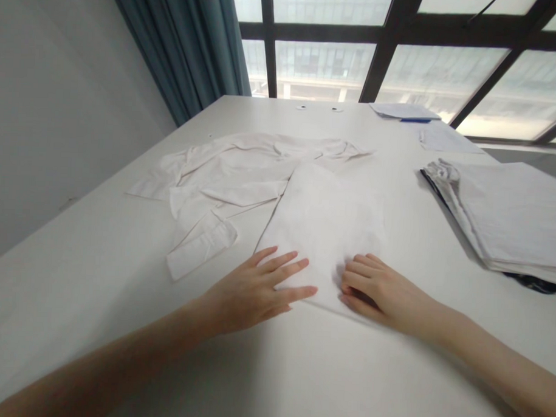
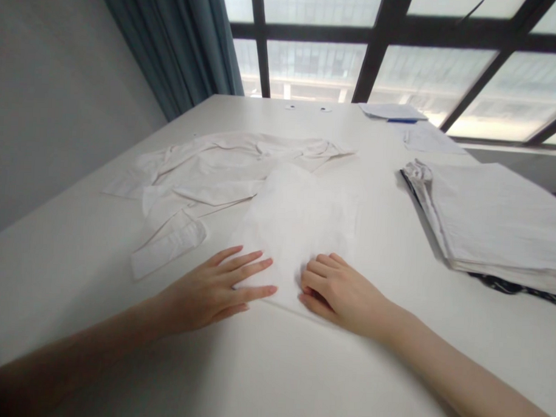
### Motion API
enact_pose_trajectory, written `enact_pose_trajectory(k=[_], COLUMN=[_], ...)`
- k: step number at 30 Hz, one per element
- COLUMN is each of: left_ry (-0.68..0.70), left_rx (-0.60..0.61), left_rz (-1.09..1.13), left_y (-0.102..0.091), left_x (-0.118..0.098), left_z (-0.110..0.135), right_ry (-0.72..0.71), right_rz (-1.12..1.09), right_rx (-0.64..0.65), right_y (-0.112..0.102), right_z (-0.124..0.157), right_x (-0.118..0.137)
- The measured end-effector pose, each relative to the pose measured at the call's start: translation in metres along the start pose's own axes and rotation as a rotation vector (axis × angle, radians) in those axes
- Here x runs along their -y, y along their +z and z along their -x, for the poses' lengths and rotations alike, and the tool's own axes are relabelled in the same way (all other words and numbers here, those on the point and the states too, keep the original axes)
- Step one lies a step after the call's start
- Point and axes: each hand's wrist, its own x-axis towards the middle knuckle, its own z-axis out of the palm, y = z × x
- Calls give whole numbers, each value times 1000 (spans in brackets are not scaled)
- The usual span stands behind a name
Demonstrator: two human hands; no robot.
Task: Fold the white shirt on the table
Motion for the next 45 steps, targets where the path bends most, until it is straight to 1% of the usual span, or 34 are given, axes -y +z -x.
enact_pose_trajectory(k=[3, 6, 8, 14, 16, 18, 21, 25, 29, 32, 34, 36, 38, 40, 42, 45], left_ry=[-4, -6, -8, -19, -41, -68, -120, -247, -370, -417, -426, -419, -387, -344, -312, -281], left_rx=[48, 61, 70, 87, 92, 88, 66, 8, -79, -157, -172, -147, -94, -36, 12, 60], left_rz=[48, 90, 106, 120, 121, 117, 108, 108, 73, 77, 91, 108, 128, 138, 129, 99], left_y=[-3, -6, -7, -9, -9, -9, -9, -11, -6, 2, 7, 10, 12, 11, 10, 8], left_x=[0, 1, 2, 0, -1, -2, 0, 6, 13, 17, 20, 22, 25, 26, 27, 27], left_z=[1, 2, 2, 0, 0, 1, 2, 3, 3, 2, 1, 1, 3, 5, 6, 8], right_ry=[35, 97, 138, 248, 257, 239, 171, 55, -50, -109, -141, -167, -176, -164, -147, -121], right_rz=[108, 179, 214, 300, 323, 355, 421, 525, 549, 521, 496, 463, 410, 334, 259, 221], right_rx=[-65, -158, -194, -179, -188, -208, -209, -184, -190, -231, -280, -318, -320, -290, -272, -296], right_y=[7, 8, 8, 5, 0, -5, -12, -13, -4, 5, 11, 14, 13, 8, 0, -9], right_z=[2, 6, 9, 16, 17, 17, 14, 10, 9, 11, 13, 15, 15, 15, 13, 9], right_x=[-4, -15, -24, -55, -63, -64, -52, -20, 11, 30, 41, 50, 54, 52, 44, 22])
